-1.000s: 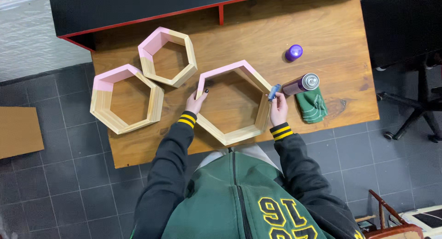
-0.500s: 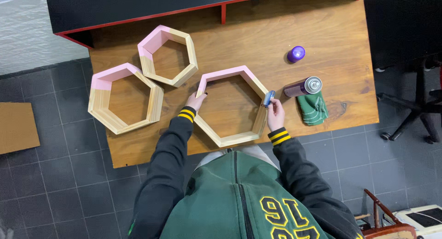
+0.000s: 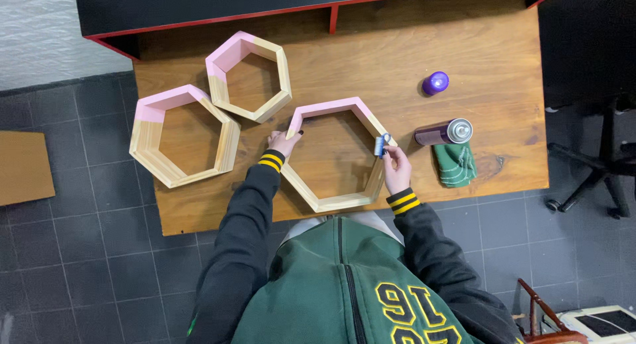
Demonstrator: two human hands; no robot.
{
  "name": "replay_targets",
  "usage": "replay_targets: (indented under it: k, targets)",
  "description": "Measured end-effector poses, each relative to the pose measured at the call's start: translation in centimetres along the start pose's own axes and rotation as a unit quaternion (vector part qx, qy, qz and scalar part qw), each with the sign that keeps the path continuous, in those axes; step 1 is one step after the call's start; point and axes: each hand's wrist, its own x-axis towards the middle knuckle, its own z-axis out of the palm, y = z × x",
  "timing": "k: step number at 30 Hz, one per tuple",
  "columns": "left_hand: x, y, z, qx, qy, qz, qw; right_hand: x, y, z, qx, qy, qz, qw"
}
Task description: The person paints the inside and outer edges of hexagonal wooden boxes using a small blue sponge brush.
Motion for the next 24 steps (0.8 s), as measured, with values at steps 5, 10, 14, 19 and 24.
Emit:
replay_targets:
  k: [5, 10, 14, 19, 24]
  targets:
    - [0.3, -2.4, 2.3, -0.054, 0.096, 0.093, 0.99, 2.4, -3.9, 2.5, 0.007, -0.037, -0.038, 0.999]
    - [-6.4, -3.3, 2.2, -0.077, 0.254, 0.22, 0.939, 7.4, -4.0, 7.4, 0.019, -0.089, -0.076, 0.993]
    - [-9.0, -4.5, 2.7, -0.001, 0.282, 0.281, 0.917, 10.3, -3.7, 12.3, 0.011, -0.18, -0.104, 0.978]
    - [-9.8, -5.4, 2.9, 0.031, 0.279, 0.296, 0.913, 12.1, -4.1, 17.3, -0.035, -0.219, -0.113, 0.969]
    - [-8.5, -6.3, 5.1, -0.008, 0.281, 0.286, 0.916, 12.8, -2.3, 20.2, -0.094, -0.217, -0.173, 0.956]
